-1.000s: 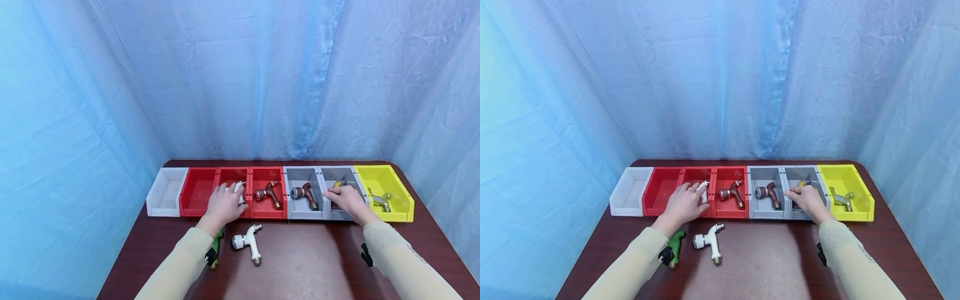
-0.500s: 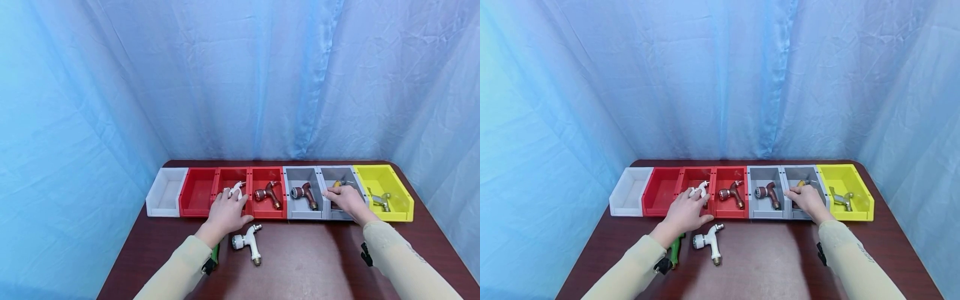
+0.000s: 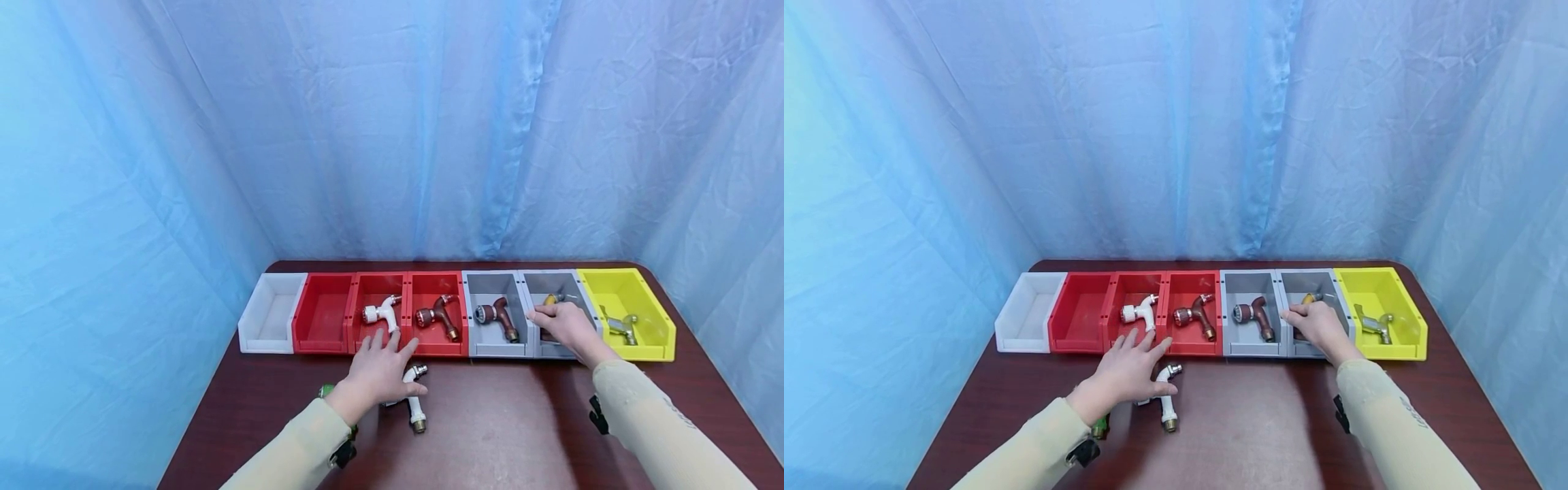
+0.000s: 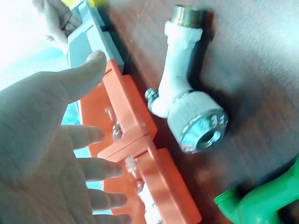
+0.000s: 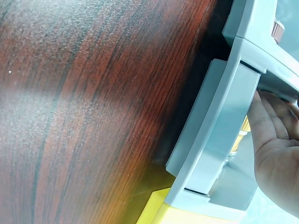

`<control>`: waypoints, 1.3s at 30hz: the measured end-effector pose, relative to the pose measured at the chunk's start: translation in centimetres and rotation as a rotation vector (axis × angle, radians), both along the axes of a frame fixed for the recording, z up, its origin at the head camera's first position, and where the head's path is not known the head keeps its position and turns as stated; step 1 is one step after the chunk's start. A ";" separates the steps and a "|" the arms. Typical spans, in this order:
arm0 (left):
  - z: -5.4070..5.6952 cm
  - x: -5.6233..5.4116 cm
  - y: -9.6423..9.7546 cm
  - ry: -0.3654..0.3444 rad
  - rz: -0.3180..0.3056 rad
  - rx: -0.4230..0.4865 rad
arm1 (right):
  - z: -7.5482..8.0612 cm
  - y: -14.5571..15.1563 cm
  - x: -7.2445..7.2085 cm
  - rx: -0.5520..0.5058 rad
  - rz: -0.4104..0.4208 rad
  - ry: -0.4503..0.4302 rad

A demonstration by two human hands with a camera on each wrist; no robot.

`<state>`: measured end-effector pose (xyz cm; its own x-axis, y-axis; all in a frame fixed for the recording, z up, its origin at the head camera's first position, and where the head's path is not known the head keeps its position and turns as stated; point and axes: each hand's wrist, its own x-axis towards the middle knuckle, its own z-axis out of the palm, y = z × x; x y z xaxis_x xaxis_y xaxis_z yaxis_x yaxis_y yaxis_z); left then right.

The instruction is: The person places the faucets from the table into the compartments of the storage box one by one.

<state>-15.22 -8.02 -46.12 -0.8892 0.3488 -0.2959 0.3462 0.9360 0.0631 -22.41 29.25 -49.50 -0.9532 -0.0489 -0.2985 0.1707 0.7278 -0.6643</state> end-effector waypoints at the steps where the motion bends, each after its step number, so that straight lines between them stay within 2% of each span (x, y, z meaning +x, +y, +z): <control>1: -0.1 0.1 0.1 -0.022 0.010 0.001 | 0.0 0.0 0.0 0.002 0.002 0.001; 6: -0.7 0.8 0.2 -0.124 0.058 0.016 | 0.1 0.0 0.0 0.009 0.008 0.001; 13: -1.5 1.5 0.5 -0.171 0.092 0.052 | 0.1 0.0 0.1 0.009 0.007 -0.002; 24: -3.1 2.7 0.9 -0.169 0.119 0.071 | 0.1 -0.1 0.1 0.018 0.012 0.008; 31: -3.9 3.2 1.1 -0.205 0.133 0.060 | 0.1 0.0 0.1 0.019 0.019 0.024; 34: -4.0 3.4 1.1 -0.203 0.126 0.042 | 0.0 0.1 0.2 0.015 0.022 0.025; 39: -4.2 4.0 1.1 -0.161 0.081 0.007 | 0.0 0.2 0.2 0.009 0.024 0.027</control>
<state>-11.26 -6.94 -50.31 -0.8558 0.2801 -0.4349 0.2543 0.9599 0.1180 -22.19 29.41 -49.47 -0.9595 -0.0691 -0.2731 0.1354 0.7370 -0.6621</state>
